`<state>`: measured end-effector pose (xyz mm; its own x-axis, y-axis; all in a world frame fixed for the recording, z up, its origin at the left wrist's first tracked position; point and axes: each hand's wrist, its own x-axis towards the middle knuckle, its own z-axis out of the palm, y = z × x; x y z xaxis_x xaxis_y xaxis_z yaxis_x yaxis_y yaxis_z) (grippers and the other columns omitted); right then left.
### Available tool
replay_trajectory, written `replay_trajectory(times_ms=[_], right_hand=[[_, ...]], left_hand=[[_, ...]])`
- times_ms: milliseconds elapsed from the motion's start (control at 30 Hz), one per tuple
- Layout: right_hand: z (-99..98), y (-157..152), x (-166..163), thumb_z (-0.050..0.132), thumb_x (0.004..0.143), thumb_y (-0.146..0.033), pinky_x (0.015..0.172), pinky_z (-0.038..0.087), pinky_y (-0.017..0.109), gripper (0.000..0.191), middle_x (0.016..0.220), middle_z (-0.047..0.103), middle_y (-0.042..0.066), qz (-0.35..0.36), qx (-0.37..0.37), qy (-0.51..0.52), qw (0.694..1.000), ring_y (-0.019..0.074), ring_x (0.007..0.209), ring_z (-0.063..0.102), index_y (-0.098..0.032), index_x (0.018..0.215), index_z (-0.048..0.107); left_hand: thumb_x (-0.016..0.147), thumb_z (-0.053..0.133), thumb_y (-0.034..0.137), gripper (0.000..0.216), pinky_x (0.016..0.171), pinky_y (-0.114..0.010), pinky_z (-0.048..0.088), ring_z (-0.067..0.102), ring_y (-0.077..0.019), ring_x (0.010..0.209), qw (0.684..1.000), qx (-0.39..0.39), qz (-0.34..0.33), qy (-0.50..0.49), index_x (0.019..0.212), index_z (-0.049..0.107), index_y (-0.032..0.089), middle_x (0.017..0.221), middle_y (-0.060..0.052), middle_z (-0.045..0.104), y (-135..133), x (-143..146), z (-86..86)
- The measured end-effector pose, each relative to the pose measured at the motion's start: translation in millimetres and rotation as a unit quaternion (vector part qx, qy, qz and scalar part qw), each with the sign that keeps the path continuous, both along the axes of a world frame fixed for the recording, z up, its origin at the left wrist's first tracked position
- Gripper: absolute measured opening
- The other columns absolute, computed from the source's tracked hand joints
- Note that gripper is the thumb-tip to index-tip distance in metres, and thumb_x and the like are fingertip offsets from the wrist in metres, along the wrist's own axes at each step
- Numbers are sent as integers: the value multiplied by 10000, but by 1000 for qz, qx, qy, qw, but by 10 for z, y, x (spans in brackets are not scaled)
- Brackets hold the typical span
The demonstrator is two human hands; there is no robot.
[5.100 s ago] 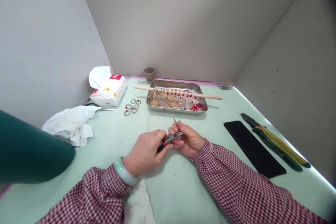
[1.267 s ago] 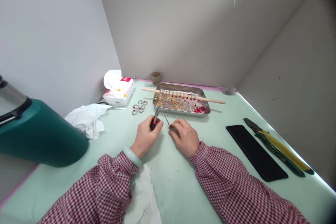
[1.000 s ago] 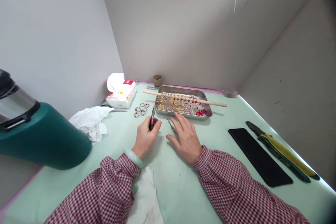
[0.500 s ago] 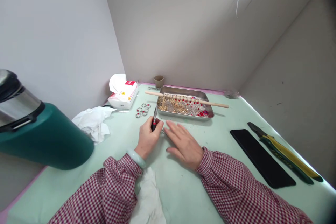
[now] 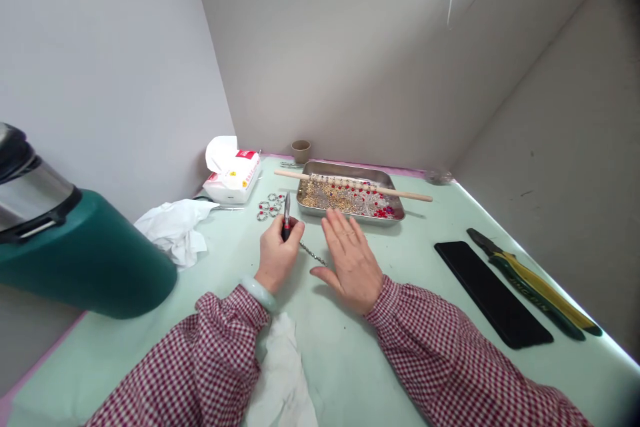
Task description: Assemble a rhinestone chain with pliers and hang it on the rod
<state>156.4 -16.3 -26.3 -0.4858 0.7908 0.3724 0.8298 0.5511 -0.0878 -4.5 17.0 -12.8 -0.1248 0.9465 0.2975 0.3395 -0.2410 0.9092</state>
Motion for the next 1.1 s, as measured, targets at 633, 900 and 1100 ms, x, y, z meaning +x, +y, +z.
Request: replay_trajectory(times_ms=[633,900,1100], right_hand=[[-52,-54,1,246,916,-522,1047,238,503,630,1300,493,196,-129,-62,-46,989,305,1231,411,-45,1242,499],[928,-33,126,288,877,-591,1094,149,527,807,1512,59,152,-71,148,32,986,306,1383,10,-57,1441,70],[669,-108,-151,282,877,-585,1093,160,529,844,1512,48,161,-12,91,36,995,309,1381,-13,-50,1439,-50]], left_hand=[[758,540,249,82,607,-227,389,473,-117,599,999,32,29,21,740,510,176,665,21,529,13,-20,15],[753,548,251,80,653,-236,405,504,-131,650,996,57,68,-12,762,524,175,699,9,545,37,-84,48],[734,561,259,95,661,-247,417,522,-144,664,994,46,99,-32,772,535,176,714,1,563,108,-143,3]])
